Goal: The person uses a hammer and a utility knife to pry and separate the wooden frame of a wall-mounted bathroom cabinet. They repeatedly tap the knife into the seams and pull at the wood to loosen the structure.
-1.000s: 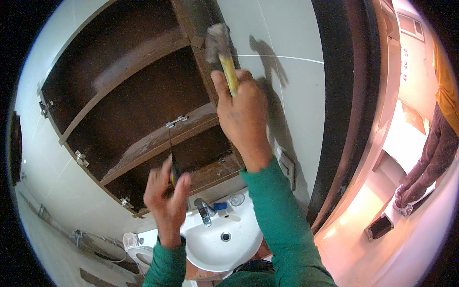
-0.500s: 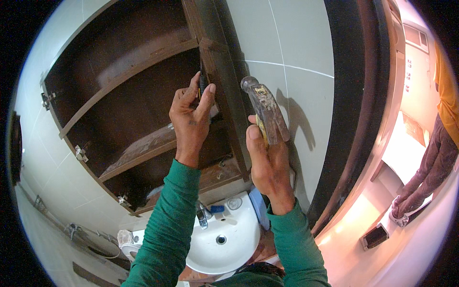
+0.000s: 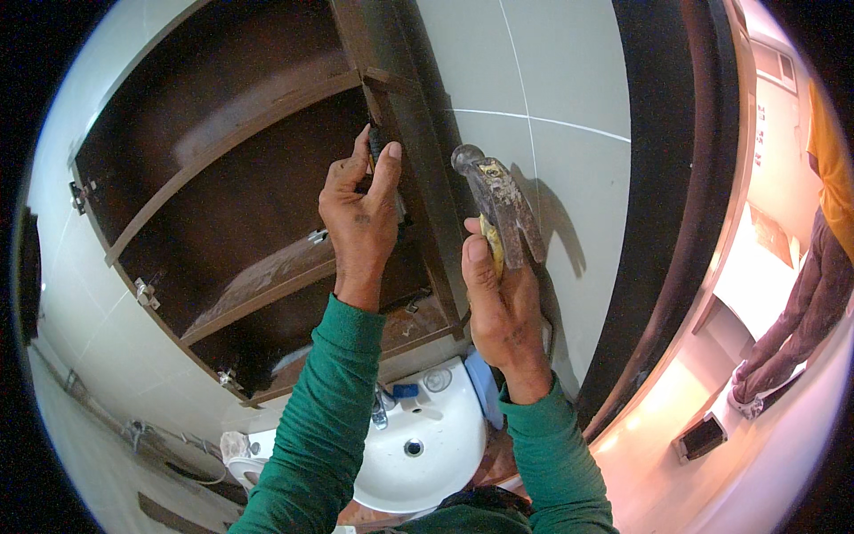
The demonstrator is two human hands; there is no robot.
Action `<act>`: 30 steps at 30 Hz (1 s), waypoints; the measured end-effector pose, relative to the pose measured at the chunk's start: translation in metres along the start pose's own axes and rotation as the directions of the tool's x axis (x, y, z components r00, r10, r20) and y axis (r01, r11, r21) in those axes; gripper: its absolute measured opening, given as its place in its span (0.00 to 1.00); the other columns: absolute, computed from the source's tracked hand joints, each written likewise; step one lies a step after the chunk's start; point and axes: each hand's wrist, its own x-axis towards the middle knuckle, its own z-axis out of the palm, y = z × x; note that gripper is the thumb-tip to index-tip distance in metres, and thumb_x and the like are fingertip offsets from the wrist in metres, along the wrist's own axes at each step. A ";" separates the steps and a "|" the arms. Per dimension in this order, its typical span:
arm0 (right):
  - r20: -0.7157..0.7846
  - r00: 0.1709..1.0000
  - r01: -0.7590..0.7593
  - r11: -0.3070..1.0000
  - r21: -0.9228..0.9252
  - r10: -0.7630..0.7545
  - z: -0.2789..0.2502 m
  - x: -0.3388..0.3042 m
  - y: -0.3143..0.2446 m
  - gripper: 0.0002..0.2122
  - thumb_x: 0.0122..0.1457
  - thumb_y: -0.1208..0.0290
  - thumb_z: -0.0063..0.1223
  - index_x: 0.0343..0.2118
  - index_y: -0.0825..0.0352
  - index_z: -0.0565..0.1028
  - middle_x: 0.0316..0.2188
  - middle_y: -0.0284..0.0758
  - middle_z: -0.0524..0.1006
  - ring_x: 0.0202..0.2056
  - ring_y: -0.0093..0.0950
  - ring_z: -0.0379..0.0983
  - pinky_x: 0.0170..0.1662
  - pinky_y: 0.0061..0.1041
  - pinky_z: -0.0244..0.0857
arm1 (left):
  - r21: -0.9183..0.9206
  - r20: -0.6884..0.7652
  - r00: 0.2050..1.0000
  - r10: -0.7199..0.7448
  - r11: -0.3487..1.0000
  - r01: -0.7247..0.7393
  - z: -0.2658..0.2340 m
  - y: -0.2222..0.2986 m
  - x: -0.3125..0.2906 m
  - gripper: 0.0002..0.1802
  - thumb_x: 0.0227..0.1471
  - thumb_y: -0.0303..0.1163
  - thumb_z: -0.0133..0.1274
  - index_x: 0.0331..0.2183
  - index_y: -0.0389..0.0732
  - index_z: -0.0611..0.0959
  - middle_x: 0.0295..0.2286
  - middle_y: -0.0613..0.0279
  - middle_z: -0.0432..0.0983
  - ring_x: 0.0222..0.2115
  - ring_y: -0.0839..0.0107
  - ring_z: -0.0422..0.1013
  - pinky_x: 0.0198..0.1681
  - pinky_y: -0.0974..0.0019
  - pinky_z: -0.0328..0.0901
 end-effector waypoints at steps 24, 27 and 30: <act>0.004 0.998 0.056 0.998 -0.039 -0.056 0.009 0.010 -0.002 0.27 0.73 0.46 0.42 0.51 0.71 0.70 0.33 0.39 0.73 0.27 0.28 0.69 0.29 0.27 0.62 | 0.028 -0.052 0.997 0.060 0.998 -0.059 0.010 -0.002 -0.005 0.24 0.62 0.38 0.63 0.54 0.35 0.85 0.25 0.65 0.69 0.28 0.76 0.63 0.29 0.68 0.63; 0.000 0.998 0.069 0.997 -0.042 -0.069 0.009 0.011 -0.004 0.26 0.73 0.46 0.42 0.50 0.72 0.70 0.33 0.41 0.74 0.29 0.32 0.71 0.31 0.30 0.64 | 0.030 -0.052 0.997 0.052 0.998 -0.050 0.010 -0.003 -0.006 0.23 0.62 0.39 0.63 0.54 0.35 0.85 0.25 0.65 0.69 0.28 0.76 0.63 0.29 0.68 0.63; -0.002 0.997 0.081 0.996 -0.041 -0.081 0.010 0.012 -0.007 0.25 0.73 0.47 0.43 0.48 0.72 0.71 0.34 0.44 0.75 0.30 0.35 0.73 0.33 0.32 0.66 | 0.026 -0.064 0.997 0.048 0.999 -0.046 0.010 -0.002 -0.006 0.24 0.62 0.39 0.62 0.54 0.35 0.85 0.24 0.64 0.69 0.28 0.76 0.63 0.29 0.67 0.63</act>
